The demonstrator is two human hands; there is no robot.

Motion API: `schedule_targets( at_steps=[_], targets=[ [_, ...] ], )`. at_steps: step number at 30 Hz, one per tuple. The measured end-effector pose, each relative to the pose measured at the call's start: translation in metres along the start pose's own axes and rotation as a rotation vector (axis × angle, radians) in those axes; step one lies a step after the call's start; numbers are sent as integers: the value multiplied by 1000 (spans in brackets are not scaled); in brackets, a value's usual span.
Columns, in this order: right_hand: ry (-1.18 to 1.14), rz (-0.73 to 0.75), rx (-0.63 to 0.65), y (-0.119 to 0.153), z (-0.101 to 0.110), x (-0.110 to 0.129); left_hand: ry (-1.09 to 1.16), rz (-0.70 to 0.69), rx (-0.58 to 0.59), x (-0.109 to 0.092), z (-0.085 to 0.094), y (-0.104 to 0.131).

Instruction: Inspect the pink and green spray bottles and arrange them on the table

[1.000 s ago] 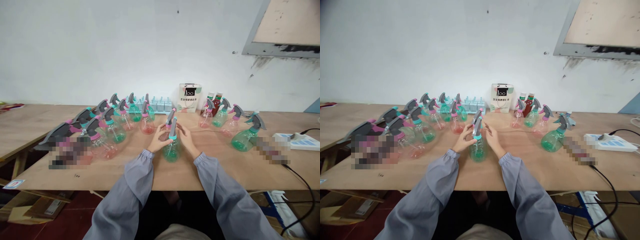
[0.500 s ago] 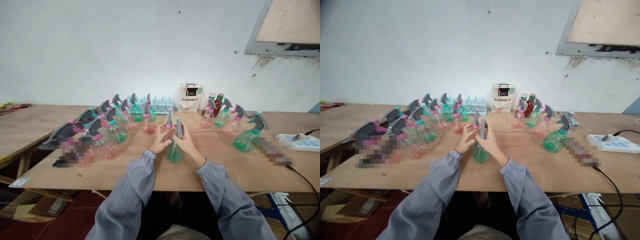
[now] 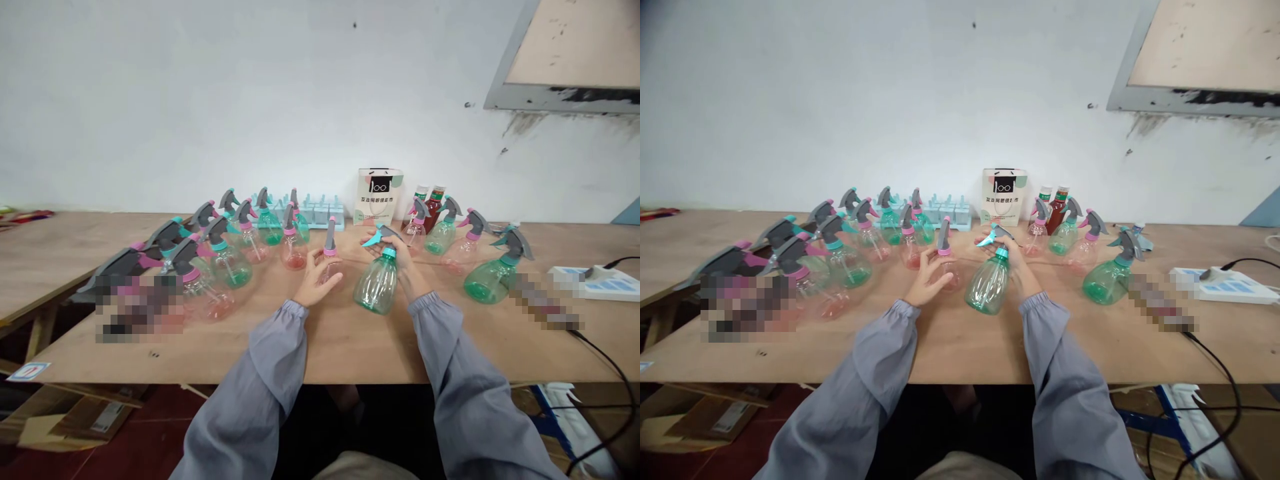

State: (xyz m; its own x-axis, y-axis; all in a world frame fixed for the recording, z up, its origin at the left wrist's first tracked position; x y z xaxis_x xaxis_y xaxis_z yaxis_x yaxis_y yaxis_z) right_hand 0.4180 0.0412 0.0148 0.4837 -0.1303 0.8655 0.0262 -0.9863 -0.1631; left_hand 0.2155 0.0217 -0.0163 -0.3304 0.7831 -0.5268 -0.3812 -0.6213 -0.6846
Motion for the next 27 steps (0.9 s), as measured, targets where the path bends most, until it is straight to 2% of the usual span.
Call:
schedule_targets(
  at_steps=[2,6,11,18,24,27],
  targets=[
    [32,8,-6,3,-2,-1,-9,-9,6,-1,0,0],
    [103,113,-23,13,-10,13,1,-23,4,-3,1,-1],
    [69,162,14,21,-22,19,-11,1,20,0,0,-1],
    [36,206,-100,18,-2,17,-17,3,13,-1,-1,0],
    [27,165,12,18,-16,15,-40,13,36,-1,-2,0],
    [69,153,5,18,-16,12,-40,19,39,-1,-2,-1]
  ],
)
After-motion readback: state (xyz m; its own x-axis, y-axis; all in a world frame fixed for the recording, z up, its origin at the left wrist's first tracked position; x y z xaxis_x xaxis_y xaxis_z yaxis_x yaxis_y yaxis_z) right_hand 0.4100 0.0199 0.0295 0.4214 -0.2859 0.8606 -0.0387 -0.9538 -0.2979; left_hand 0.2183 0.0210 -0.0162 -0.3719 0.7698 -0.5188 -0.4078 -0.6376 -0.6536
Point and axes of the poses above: each hand's wrist, its own y-axis away from the middle knuckle, its own z-axis out of the back of the hand, x = y × z, the point moved 9 cm from there along -y, towards the middle knuckle, and after that the axes turned 3 degrees about -z, right-handed, at the moved point
